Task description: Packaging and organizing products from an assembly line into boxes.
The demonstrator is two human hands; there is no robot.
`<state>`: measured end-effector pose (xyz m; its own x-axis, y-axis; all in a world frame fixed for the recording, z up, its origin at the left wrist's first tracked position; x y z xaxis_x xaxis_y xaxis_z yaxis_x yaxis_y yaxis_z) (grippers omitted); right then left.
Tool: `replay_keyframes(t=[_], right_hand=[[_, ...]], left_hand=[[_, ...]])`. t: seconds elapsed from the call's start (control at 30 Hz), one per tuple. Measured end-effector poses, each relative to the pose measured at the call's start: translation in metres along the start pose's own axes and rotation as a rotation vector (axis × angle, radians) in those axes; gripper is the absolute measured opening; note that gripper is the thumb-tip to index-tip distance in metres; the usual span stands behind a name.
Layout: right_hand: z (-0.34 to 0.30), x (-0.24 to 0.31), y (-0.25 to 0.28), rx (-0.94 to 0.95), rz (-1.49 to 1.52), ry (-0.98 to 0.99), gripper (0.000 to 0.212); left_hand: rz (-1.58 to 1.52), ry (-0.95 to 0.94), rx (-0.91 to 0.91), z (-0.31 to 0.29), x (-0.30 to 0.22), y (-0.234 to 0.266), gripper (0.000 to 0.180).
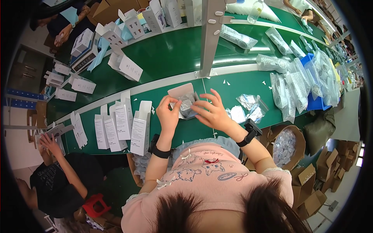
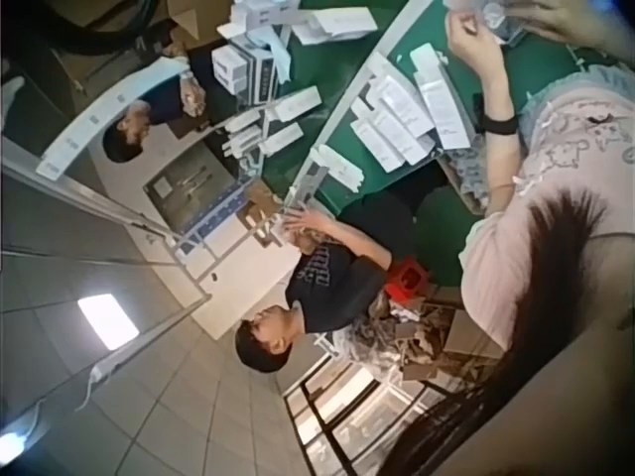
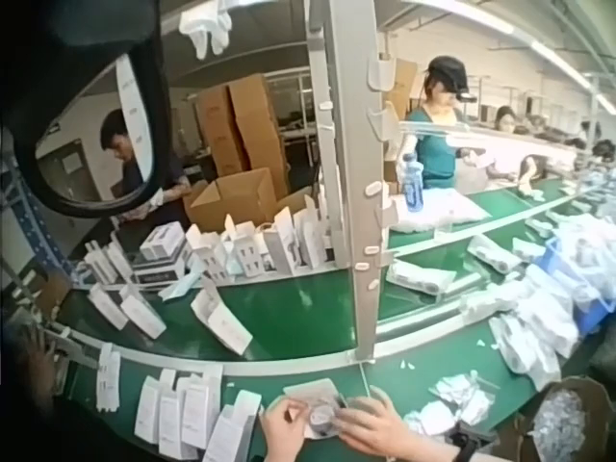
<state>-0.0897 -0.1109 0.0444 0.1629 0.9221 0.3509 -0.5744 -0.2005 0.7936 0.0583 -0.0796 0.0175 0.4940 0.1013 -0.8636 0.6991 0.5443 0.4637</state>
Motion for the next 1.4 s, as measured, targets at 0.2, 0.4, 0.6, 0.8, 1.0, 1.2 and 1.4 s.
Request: replay_keyframes(t=[0.2,0.4,0.6,0.8,1.0,1.2,1.4], right_hand=[[-0.018,-0.032,0.002,-0.342,0.522,-0.094,0.067],[-0.007,-0.071,-0.077,0.118,0.72,-0.33,0.083],[0.074,-0.138,-0.085,-0.125,0.823,-0.453,0.083],[0.115,-0.197,-0.109,-0.261,0.549,-0.488,0.087],[0.034,-0.16,-0.123,0.633,0.381,-0.414,0.072],[0.01,-0.276,-0.021,0.517,0.226,-0.698,0.033],[0.073,-0.36,-0.011,-0.015,-0.398,-0.531,0.034]], left_hand=[[-0.533,0.061,0.017,-0.003,0.029,0.009,0.025],[0.7,-0.044,-0.131,-0.022,0.096,0.078,0.061],[0.864,0.265,0.242,-0.046,0.145,0.046,0.072],[0.632,0.162,0.398,-0.035,0.05,-0.048,0.073],[0.088,0.282,0.533,-0.018,0.1,-0.042,0.076],[0.089,0.275,0.694,-0.055,0.16,-0.058,0.08],[-0.186,0.233,0.501,-0.011,0.115,-0.051,0.082]])
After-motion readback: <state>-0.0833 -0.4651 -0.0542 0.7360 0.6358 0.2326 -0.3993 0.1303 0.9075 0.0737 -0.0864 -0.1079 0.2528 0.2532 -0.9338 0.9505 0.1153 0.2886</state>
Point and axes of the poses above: each hand's wrist, its own z-axis towards the middle knuckle, its own y-axis out of the back of the hand, x = y × z, the point moved 9 cm from there along z, towards the middle knuckle, and after that the axes turned 3 degrees about x, right-handed, at the moved point
